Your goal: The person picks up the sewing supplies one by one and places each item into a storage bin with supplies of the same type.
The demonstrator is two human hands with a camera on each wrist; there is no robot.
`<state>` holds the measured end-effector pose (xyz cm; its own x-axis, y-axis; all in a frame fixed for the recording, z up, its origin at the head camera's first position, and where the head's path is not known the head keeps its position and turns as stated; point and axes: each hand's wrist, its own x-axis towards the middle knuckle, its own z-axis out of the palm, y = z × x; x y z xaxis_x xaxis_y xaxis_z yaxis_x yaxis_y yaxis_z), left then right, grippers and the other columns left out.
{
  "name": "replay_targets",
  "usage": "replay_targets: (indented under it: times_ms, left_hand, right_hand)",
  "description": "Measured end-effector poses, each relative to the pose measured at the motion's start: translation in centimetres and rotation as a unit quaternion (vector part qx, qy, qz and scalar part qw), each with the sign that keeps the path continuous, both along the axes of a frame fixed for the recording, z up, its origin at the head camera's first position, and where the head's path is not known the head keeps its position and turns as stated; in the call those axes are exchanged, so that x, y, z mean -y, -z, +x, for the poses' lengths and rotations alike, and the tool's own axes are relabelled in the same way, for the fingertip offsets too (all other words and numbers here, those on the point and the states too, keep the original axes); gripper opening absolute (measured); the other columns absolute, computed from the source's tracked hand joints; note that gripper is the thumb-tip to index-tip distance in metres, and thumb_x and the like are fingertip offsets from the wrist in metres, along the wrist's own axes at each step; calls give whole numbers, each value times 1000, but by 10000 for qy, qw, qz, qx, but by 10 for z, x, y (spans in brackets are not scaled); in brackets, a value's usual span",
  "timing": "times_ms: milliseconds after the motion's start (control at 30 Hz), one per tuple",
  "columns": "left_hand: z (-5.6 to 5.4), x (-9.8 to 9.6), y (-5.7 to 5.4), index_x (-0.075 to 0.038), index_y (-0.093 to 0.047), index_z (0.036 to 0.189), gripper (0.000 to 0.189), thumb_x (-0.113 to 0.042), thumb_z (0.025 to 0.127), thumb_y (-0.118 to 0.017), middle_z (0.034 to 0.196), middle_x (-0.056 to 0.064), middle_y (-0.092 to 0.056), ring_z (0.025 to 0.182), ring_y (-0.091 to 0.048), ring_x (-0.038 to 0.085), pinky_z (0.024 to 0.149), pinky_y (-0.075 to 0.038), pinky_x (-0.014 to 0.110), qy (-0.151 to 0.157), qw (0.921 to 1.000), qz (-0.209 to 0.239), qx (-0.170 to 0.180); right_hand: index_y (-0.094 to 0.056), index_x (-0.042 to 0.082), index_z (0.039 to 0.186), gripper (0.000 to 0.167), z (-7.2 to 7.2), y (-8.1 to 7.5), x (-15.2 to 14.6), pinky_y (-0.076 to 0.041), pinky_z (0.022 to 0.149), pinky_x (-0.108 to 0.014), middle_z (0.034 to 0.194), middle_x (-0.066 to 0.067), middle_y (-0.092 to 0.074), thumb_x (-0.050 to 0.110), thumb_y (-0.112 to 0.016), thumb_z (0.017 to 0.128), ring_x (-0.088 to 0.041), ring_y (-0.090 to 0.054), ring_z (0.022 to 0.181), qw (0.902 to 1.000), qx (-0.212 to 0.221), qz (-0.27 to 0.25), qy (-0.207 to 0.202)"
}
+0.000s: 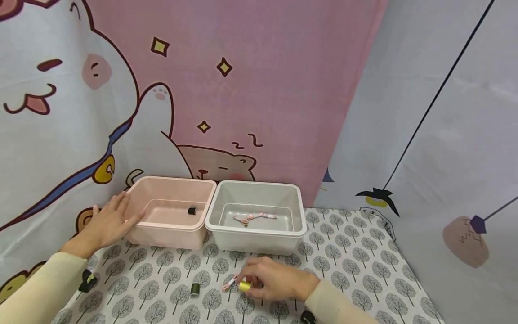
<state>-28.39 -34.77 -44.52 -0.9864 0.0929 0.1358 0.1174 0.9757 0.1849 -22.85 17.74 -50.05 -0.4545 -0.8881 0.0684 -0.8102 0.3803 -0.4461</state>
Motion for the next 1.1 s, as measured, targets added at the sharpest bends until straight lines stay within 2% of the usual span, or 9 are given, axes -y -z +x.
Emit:
replay_targets:
  times_ms: [233, 467, 867, 1100]
  left_hand:
    - [0, 0, -1, 15, -20, 179, 107, -71, 119, -39, 187, 44, -15, 171, -21, 71, 127, -10, 102, 11, 10000, -12, -33]
    - [0, 0, 0, 15, -18, 179, 108, -74, 119, -36, 187, 44, -13, 172, -19, 71, 127, -8, 101, 26, 10000, -19, -10]
    - [1, 1, 1, 15, -18, 179, 108, -72, 119, -39, 187, 44, -13, 172, -18, 71, 127, -7, 101, -6, 10000, 48, 5]
    - [1, -1, 4, 15, -20, 179, 109, -73, 118, -39, 187, 44, -15, 172, -18, 71, 128, -7, 101, -18, 10000, 91, -20]
  right_hand:
    - [-80, 16, 144, 38, 0, -6, 0, -62, 90, -9, 120, 9, -73, 18, -86, 107, 13, -68, 102, 9997, 207, -96, -1]
    - [-80, 18, 145, 38, 0, -10, 1, -63, 91, -11, 118, 11, -73, 19, -85, 108, 12, -67, 102, 9997, 190, -172, 48]
    - [-80, 14, 143, 35, -1, -19, 6, -64, 89, -13, 118, 9, -73, 16, -84, 108, 10, -67, 101, 9993, 88, -350, 27]
    - [-79, 15, 144, 36, -4, -29, 10, -63, 92, -11, 120, 6, -75, 16, -83, 109, 6, -72, 104, 9989, -235, -394, -13]
